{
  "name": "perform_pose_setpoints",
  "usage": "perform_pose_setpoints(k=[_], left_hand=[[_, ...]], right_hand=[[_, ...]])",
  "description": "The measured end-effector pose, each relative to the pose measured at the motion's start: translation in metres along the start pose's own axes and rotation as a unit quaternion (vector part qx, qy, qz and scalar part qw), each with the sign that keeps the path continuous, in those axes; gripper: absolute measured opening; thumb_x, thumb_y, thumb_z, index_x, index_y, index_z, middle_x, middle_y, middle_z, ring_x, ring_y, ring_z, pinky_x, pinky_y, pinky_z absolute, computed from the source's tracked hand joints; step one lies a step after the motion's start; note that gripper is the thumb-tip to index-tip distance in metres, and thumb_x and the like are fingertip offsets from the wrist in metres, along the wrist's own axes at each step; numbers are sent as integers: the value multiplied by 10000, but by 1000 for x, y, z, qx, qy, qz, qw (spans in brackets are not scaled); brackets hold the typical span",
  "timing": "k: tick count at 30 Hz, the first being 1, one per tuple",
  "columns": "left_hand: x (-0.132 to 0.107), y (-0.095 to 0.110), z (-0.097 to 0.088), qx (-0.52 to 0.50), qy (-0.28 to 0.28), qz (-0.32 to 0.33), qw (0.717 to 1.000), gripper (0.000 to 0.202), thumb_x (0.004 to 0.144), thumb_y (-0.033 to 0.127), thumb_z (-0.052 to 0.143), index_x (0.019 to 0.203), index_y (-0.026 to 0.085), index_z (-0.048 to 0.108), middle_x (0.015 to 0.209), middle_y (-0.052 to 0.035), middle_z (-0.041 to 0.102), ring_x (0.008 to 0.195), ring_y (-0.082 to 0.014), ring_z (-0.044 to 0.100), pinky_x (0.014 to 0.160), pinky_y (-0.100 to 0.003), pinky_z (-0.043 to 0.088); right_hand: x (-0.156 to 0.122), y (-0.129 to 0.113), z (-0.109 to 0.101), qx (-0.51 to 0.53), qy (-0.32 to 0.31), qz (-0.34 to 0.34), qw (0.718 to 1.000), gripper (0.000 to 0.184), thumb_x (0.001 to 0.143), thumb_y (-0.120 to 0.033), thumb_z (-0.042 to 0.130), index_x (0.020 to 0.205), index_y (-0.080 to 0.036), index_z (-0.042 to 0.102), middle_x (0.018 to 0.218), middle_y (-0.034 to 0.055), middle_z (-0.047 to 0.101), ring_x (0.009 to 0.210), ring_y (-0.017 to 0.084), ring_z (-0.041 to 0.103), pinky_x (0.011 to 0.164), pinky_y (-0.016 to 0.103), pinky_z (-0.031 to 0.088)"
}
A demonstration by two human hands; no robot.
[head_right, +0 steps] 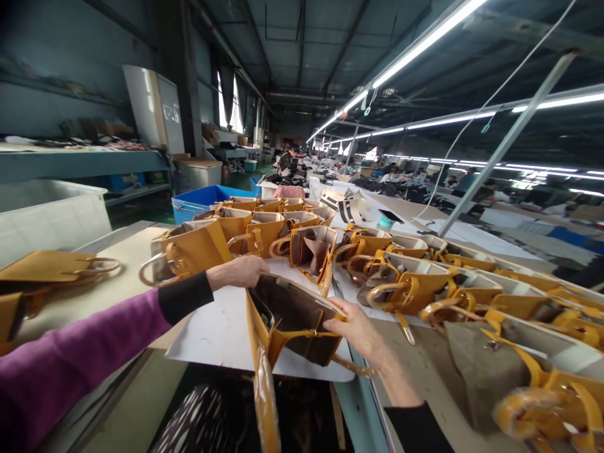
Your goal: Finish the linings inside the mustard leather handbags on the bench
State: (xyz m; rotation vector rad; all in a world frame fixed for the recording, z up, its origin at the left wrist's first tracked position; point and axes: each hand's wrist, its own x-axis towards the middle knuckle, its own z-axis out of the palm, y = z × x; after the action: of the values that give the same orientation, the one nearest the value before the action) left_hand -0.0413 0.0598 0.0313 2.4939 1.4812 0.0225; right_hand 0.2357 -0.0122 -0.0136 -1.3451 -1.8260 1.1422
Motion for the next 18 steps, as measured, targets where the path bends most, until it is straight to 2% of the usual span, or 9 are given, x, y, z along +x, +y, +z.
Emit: perform_pose_setpoints(k=[5,8,10,13,16,18], left_hand=[[-5,8,8,28,4,-46,999,350,689,76,464,964,172,658,994,-125,674,958,-294,628,752,-369,492],[-8,17,7,21,27,-28,999,376,730,89,463,1075,168,588,1030,-129,655,972,-294,620,775,-390,481],[-8,23,7,16,36,2,999,407,720,152,557,1126,172,539,1082,-120,630,1018,-294,593,827,-397,461],[-1,30,9,2,34,31,999,536,626,296,722,1112,184,527,1139,-103,589,1076,-304,545,884,-398,430],[12,31,12,-54,35,45,997,589,604,422,745,1099,188,528,1122,-84,587,1058,-289,545,871,-366,435],[17,31,11,-108,69,56,990,641,613,463,733,1144,182,507,1134,-82,581,1048,-275,546,858,-343,442]], right_hand=[[12,21,12,10,31,-5,999,398,724,-294,609,1103,-173,596,965,39,676,917,232,605,833,364,462],[14,23,12,14,16,-3,1000,417,725,-325,622,1116,-182,599,985,40,680,934,236,610,853,374,467],[14,20,10,12,19,1,1000,411,719,-328,633,1103,-184,610,985,41,683,929,237,612,851,372,471],[14,14,11,25,16,-7,1000,371,723,-301,635,1076,-186,626,997,41,683,954,238,605,870,368,461],[13,8,12,37,21,-17,999,339,719,-279,632,1047,-191,640,971,36,685,970,245,595,889,377,444],[12,7,13,36,28,-13,999,345,720,-264,622,1057,-190,636,979,41,685,972,249,594,895,391,436]])
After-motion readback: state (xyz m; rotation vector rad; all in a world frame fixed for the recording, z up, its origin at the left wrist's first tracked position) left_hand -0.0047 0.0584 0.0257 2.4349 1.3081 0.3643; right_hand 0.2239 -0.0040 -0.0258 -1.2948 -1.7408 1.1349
